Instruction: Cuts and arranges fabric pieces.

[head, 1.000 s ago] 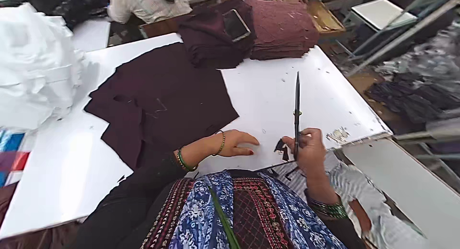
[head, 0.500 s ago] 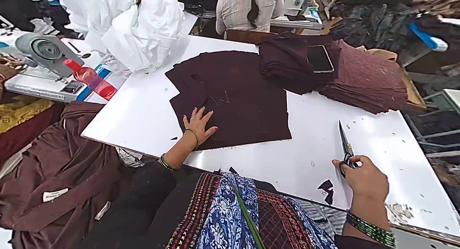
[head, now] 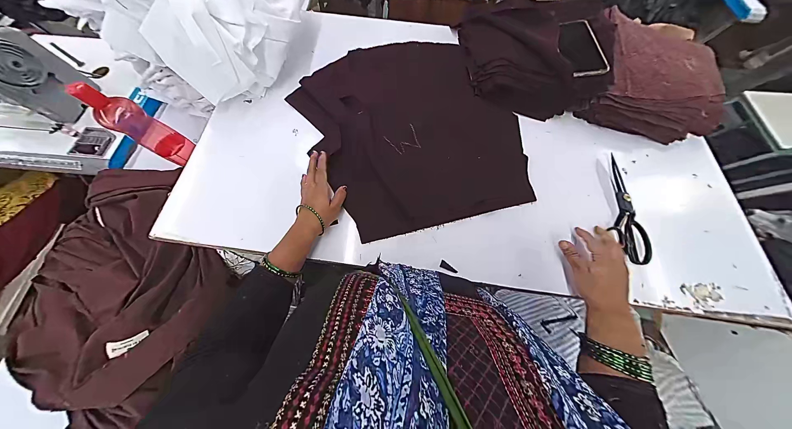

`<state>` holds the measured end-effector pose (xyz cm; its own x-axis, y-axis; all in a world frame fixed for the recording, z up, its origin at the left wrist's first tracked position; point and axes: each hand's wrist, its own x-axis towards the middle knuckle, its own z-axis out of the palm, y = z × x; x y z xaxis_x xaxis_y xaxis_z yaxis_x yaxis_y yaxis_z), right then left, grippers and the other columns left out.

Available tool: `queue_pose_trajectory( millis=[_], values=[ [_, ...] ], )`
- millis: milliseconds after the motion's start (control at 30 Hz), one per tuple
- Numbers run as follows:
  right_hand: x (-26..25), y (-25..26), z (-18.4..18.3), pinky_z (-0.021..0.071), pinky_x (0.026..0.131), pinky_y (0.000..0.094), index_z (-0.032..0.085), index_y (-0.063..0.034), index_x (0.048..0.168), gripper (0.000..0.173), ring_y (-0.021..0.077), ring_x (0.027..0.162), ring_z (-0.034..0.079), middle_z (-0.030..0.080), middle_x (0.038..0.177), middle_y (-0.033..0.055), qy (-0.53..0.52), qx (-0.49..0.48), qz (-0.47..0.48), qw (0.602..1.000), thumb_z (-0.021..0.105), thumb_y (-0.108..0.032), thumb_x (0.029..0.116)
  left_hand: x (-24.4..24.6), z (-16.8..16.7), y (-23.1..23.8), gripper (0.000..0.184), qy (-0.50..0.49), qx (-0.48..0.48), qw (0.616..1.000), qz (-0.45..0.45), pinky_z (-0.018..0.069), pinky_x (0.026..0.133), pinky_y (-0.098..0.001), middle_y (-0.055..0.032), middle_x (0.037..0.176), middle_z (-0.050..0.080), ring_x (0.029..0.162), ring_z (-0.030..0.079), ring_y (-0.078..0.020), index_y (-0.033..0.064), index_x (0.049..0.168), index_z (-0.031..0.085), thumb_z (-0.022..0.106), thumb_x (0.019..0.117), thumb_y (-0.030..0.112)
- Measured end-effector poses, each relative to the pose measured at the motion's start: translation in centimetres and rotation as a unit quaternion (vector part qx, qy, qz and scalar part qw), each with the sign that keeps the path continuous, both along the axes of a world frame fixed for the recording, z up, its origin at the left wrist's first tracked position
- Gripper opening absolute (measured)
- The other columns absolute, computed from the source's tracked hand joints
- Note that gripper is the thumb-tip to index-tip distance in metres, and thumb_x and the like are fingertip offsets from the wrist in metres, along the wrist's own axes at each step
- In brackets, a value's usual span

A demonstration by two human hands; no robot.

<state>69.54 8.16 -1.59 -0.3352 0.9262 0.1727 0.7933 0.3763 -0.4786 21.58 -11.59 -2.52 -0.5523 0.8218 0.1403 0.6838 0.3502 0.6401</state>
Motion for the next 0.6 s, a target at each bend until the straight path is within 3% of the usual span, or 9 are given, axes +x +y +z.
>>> queue_pose_trajectory(
  millis=[67, 100, 133, 167, 233, 333, 400, 500, 600],
  values=[
    [-1.2, -3.1, 0.3, 0.0525, 0.094, 0.051, 0.071, 0.0125, 0.097, 0.044, 0.0358, 0.104, 0.071, 0.072, 0.103, 0.0276, 0.06, 0.044, -0.06, 0.995, 0.055, -0.028, 0.102, 0.3, 0.1, -1.8, 0.09, -0.051, 0.034, 0.998, -0.026, 0.0265, 0.123, -0.0555, -0.0285, 0.165, 0.023, 0.153, 0.029, -0.0395, -0.0079, 0.16, 0.015, 0.068, 0.0932, 0.02],
    [-1.9, -4.0, 0.6, 0.0514, 0.067, 0.0293, 0.062, 0.0038, 0.071, 0.041, 0.0107, 0.067, 0.064, 0.063, 0.067, 0.0063, 0.127, 0.07, -0.079, 0.986, 0.052, -0.022, 0.1018, 0.8, 0.3, -3.0, 0.084, -0.084, 0.05, 0.994, -0.04, 0.0397, 0.115, -0.0495, -0.0257, 0.153, 0.046, 0.14, 0.049, -0.0331, -0.0064, 0.158, 0.023, 0.067, 0.092, 0.021],
    [-2.6, -4.9, 1.0, 0.0483, 0.056, 0.0156, 0.053, -0.0084, 0.062, 0.041, -0.0045, 0.052, 0.055, 0.052, 0.054, -0.0103, 0.2, 0.062, -0.067, 0.976, 0.047, -0.017, 0.1023, 1.2, 0.3, -4.4, 0.07, -0.11, 0.069, 0.99, -0.062, 0.0546, 0.095, -0.0418, -0.0189, 0.123, 0.069, 0.11, 0.069, -0.0229, -0.0058, 0.151, 0.039, 0.065, 0.0917, 0.022],
    [-3.5, -5.9, 1.2, 0.0461, 0.055, 0.0118, 0.051, -0.0102, 0.061, 0.042, -0.0092, 0.05, 0.051, 0.049, 0.053, -0.015, 0.243, 0.039, -0.048, 0.968, 0.045, -0.015, 0.1025, 1.3, 0.2, -5.7, 0.053, -0.149, 0.086, 0.979, -0.111, 0.0565, 0.072, -0.0301, -0.0088, 0.091, 0.073, 0.078, 0.068, -0.0098, -0.0074, 0.137, 0.054, 0.059, 0.0939, 0.023],
    [-5.3, -7.1, 1.1, 0.046, 0.062, 0.0172, 0.053, 0.0029, 0.063, 0.043, -0.0018, 0.059, 0.054, 0.052, 0.059, -0.0013, 0.221, 0.032, 0.005, 0.975, 0.051, -0.018, 0.1012, 1.3, -0.5, -7.2, 0.037, -0.242, 0.133, 0.928, -0.248, 0.0483, 0.056, -0.0133, 0.0049, 0.067, 0.065, 0.057, 0.055, 0.0068, -0.0106, 0.112, 0.068, 0.056, 0.0996, 0.022],
    [-8.6, -6.8, 0.7, 0.0525, 0.077, 0.0392, 0.067, 0.0114, 0.078, 0.047, 0.0272, 0.08, 0.067, 0.068, 0.08, 0.0242, 0.122, 0.086, 0.074, 0.986, 0.055, -0.027, 0.1016, 1.5, -1.3, -7.0, 0.034, -0.268, 0.184, 0.899, -0.294, 0.0493, 0.064, -0.0104, 0.0062, 0.074, 0.068, 0.066, 0.057, 0.0103, -0.007, 0.105, 0.071, 0.057, 0.101, 0.024],
    [-10.3, -4.4, 1.2, 0.0519, 0.092, 0.0543, 0.069, 0.0116, 0.1, 0.04, 0.0422, 0.104, 0.067, 0.068, 0.105, 0.0313, 0.088, 0.064, 0.061, 0.992, 0.054, -0.025, 0.1023, 1.2, -1.8, -5.9, 0.033, -0.246, 0.215, 0.906, -0.269, 0.0551, 0.08, -0.0169, 0.001, 0.09, 0.073, 0.083, 0.065, 0.0048, -0.0053, 0.105, 0.071, 0.058, 0.1008, 0.025],
    [-12.3, 0.1, 2.7, 0.0412, 0.109, 0.059, 0.051, 0.0078, 0.14, 0.055, 0.0467, 0.132, 0.051, 0.051, 0.141, 0.0328, 0.101, -0.059, -0.091, 0.989, 0.057, -0.034, 0.1047, 1.0, -2.4, -4.5, 0.031, -0.22, 0.22, 0.921, -0.234, 0.0543, 0.089, -0.0203, -0.005, 0.098, 0.073, 0.093, 0.067, -0.0004, -0.0056, 0.103, 0.073, 0.059, 0.0979, 0.021],
    [-14.4, 3.0, 3.2, 0.0404, 0.102, 0.0689, 0.045, 0.0016, 0.148, 0.083, 0.051, 0.13, 0.05, 0.053, 0.14, 0.0325, 0.06, -0.158, -0.217, 0.962, 0.069, -0.055, 0.0924, 1.3, -1.7, -4.0, 0.025, -0.257, 0.215, 0.921, -0.199, 0.0551, 0.089, -0.019, -0.0044, 0.098, 0.073, 0.092, 0.067, 0.0005, -0.0074, 0.104, 0.071, 0.057, 0.0963, 0.012]
  ],
)
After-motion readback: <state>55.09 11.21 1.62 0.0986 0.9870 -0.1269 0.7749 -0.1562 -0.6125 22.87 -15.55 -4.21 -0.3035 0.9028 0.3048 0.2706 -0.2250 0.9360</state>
